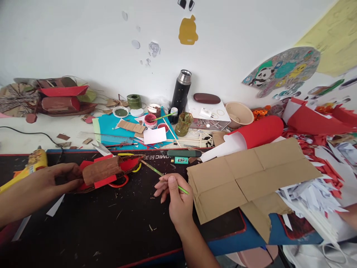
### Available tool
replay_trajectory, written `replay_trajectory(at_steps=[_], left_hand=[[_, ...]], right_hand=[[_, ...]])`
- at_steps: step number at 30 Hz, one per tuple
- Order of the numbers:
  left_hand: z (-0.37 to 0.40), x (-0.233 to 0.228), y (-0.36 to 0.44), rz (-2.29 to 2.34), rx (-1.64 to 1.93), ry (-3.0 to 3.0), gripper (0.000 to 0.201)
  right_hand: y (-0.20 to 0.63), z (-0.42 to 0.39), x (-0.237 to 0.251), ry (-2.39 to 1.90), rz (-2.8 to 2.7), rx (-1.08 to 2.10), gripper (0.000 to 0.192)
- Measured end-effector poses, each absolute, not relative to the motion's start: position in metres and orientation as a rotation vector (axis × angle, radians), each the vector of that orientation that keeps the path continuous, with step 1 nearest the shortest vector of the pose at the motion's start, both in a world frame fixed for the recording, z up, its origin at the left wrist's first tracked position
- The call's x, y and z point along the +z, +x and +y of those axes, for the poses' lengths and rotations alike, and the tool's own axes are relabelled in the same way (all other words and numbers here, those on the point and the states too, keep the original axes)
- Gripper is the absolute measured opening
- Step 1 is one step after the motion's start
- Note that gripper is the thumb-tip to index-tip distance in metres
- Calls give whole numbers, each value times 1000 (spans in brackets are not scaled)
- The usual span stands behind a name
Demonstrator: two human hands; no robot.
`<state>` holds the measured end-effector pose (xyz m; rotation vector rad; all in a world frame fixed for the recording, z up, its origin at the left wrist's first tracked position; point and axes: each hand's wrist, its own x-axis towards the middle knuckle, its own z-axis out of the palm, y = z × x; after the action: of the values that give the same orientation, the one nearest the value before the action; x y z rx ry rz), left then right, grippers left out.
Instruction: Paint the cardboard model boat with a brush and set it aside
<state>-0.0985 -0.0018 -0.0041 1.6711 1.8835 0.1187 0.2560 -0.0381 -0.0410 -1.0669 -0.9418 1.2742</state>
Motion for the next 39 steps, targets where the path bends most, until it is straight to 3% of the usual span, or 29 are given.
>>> replay_trajectory(at_steps=[15,39], left_hand=[[1,3,-92,1920,17,1582,65],[2,9,-85,1942,-13,1529,64]], right_hand=[[259,-35,-43,-1075,-876,1226,45],[261,-36,-42,-1116,-902,1264,47]])
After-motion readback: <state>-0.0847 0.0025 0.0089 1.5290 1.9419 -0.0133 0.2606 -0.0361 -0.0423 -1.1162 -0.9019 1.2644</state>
